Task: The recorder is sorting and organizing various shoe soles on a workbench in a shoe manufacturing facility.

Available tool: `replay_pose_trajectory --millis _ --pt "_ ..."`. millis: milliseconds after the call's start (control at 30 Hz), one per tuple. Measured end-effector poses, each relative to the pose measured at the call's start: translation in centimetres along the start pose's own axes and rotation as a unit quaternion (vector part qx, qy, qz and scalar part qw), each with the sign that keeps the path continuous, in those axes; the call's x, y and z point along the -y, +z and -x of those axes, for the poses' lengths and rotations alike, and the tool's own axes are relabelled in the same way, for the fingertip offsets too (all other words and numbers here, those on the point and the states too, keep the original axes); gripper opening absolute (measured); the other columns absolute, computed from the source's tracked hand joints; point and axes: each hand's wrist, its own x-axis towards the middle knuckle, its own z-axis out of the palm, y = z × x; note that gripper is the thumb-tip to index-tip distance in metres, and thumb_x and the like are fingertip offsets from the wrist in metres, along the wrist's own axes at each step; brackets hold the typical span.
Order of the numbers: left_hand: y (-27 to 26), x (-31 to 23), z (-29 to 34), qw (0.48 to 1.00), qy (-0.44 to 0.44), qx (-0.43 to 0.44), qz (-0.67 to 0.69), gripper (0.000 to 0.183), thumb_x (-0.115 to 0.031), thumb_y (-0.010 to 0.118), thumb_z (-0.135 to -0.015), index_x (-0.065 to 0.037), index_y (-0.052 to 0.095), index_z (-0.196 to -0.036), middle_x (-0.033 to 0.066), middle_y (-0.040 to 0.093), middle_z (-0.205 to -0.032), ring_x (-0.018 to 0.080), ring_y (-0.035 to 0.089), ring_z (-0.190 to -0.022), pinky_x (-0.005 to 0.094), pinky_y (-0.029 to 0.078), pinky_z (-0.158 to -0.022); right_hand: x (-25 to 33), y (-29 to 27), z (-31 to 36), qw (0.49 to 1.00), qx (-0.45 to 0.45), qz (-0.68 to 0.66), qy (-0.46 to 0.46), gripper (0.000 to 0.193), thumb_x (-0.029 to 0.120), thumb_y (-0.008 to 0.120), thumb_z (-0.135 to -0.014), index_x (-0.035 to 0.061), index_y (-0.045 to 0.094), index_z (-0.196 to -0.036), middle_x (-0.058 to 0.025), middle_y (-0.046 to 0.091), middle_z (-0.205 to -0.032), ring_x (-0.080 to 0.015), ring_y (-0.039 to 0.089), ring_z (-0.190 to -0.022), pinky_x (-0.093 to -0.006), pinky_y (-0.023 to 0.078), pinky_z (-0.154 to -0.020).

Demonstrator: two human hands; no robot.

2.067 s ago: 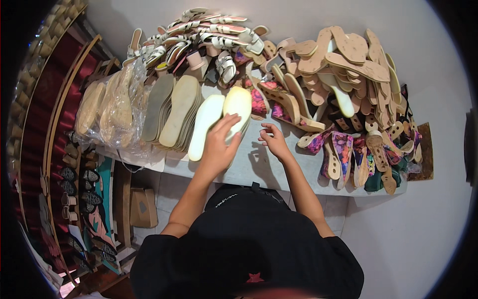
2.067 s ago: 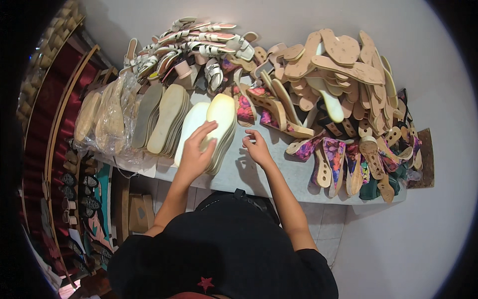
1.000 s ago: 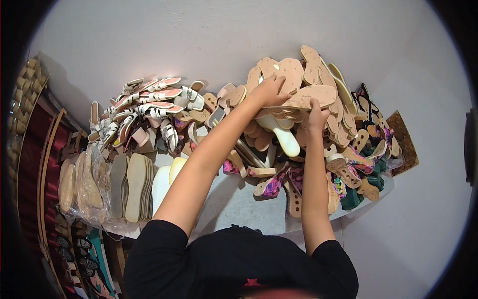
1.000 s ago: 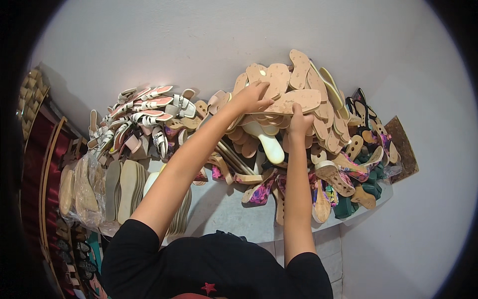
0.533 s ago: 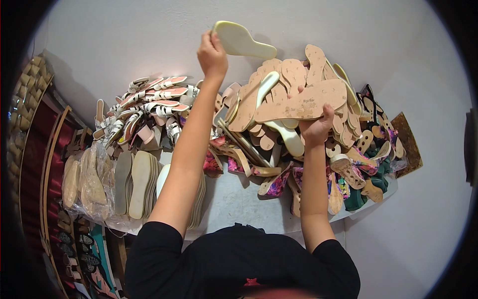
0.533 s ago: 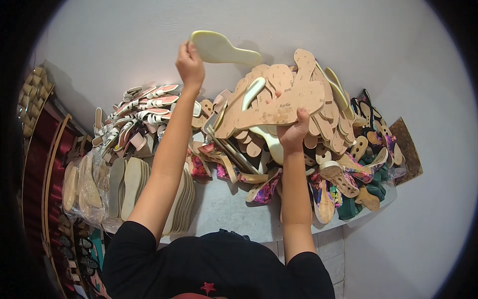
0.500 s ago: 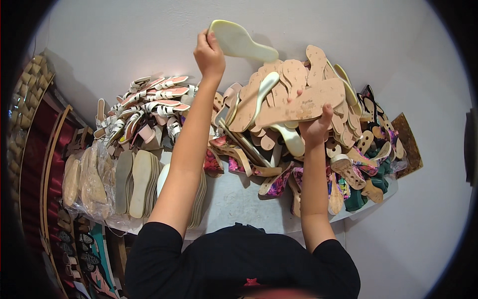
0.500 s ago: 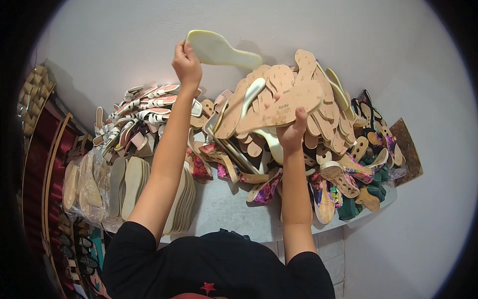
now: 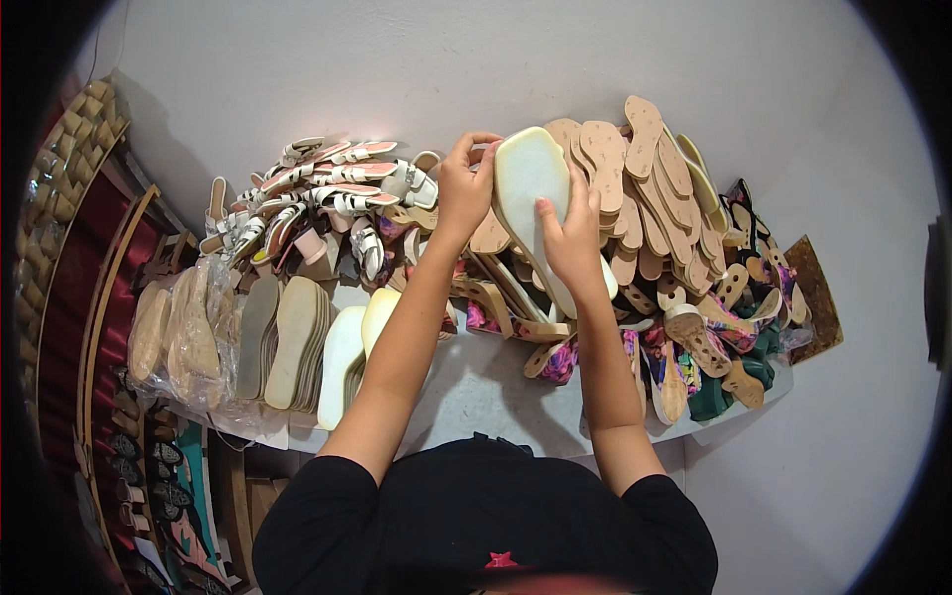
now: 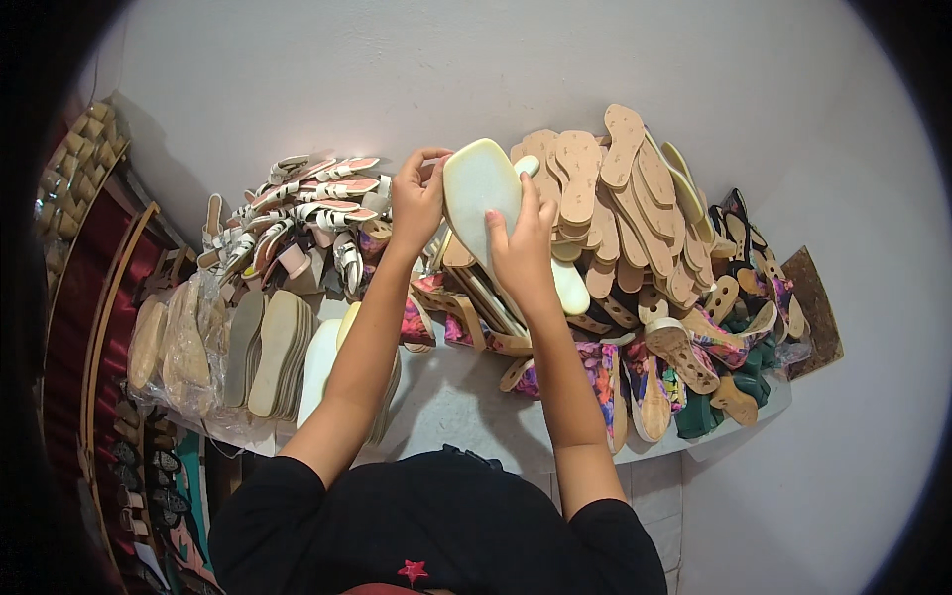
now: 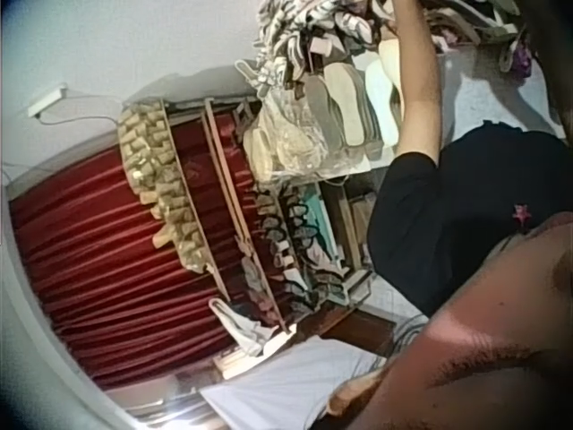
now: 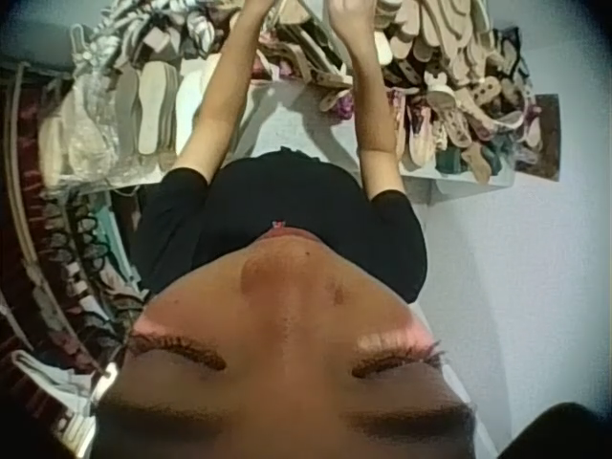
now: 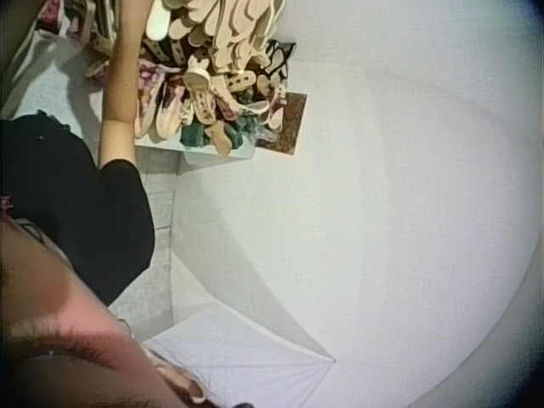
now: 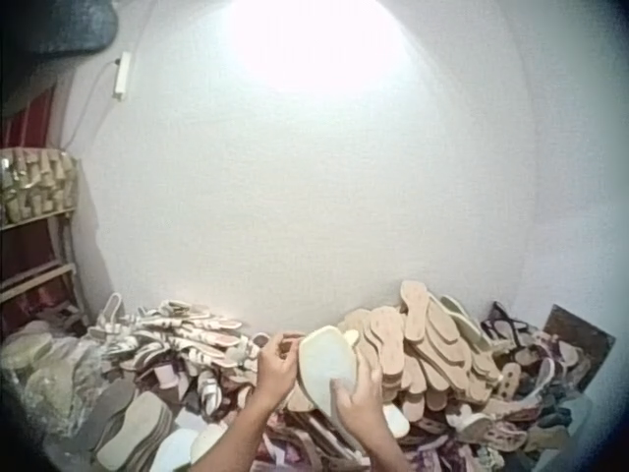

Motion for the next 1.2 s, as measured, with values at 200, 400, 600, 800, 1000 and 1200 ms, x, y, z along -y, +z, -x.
replay_pose_trajectory --millis 200,400,600,800,1000,1200 --pt "-1.4 0.5 1.3 0.986 -0.092 0.063 0.128 0.018 -0.016 0.051 -0.092 -0.001 0.058 -0.097 0.0044 0.063 -0.072 0.0095 0.059 -0.062 0.0236 0.046 -0.055 0.4 0.0 1.4 0.999 0.01 0.045 -0.021 0.053 0.019 0.054 -0.085 -0.0057 0.035 -0.128 -0.0245 0.04 -0.113 -0.0387 0.045 -0.105 -0.0406 0.036 -0.093" --pt "-3.0 -2.7 4.0 0.944 -0.191 0.085 0.255 0.037 -0.035 0.044 -0.094 -0.002 0.053 -0.108 0.0029 0.062 -0.086 0.0058 0.057 -0.069 0.0178 0.044 -0.056 -0.3 1.8 2.9 0.988 0.008 -0.154 -0.029 0.054 0.023 0.049 -0.09 -0.0032 0.028 -0.132 -0.0255 0.035 -0.131 -0.0337 0.042 -0.119 -0.0389 0.033 -0.098" --pt "-6.1 -2.6 11.6 0.934 -0.173 0.241 0.197 0.074 -0.013 0.063 -0.079 -0.003 0.022 -0.14 0.0105 0.041 -0.13 0.0199 0.044 -0.116 0.0323 0.035 -0.098 0.8 4.4 5.6 0.951 0.012 -0.308 0.018 0.052 0.017 0.039 -0.095 -0.0001 0.011 -0.136 -0.0201 0.037 -0.129 -0.026 0.042 -0.116 -0.0359 0.034 -0.098" --pt "-10.2 -2.4 15.4 0.932 -0.219 0.227 0.179 0.088 -0.003 0.065 -0.073 -0.009 0.011 -0.142 0.0086 0.032 -0.136 0.02 0.035 -0.124 0.0338 0.03 -0.102 2.1 7.0 9.3 0.905 0.078 -0.408 0.09 0.057 0.016 0.042 -0.095 -0.0032 0.007 -0.135 -0.0196 0.031 -0.13 -0.0239 0.037 -0.119 -0.035 0.031 -0.1" --pt "-14.0 -2.6 17.4 0.929 -0.26 0.181 0.189 0.084 -0.001 0.063 -0.073 -0.011 0.014 -0.141 0.0078 0.034 -0.133 0.0186 0.038 -0.119 0.0315 0.038 -0.095 4.0 9.1 11.6 0.99 0.135 -0.035 0.001 0.089 0.038 0.059 -0.081 -0.0106 0.007 -0.134 -0.0279 0.025 -0.129 -0.0405 0.025 -0.122 -0.0475 0.015 -0.103" --pt "-17.7 -3.3 18.4 0.941 -0.272 0.119 0.163 0.076 0.001 0.059 -0.072 -0.007 0.022 -0.138 0.0105 0.037 -0.13 0.0204 0.04 -0.118 0.0324 0.038 -0.095 7.2 12.1 13.4 0.989 0.121 0.068 -0.058 0.094 0.044 0.056 -0.081 -0.0115 0.003 -0.135 -0.0301 0.022 -0.13 -0.0428 0.023 -0.122 -0.0491 0.014 -0.103"
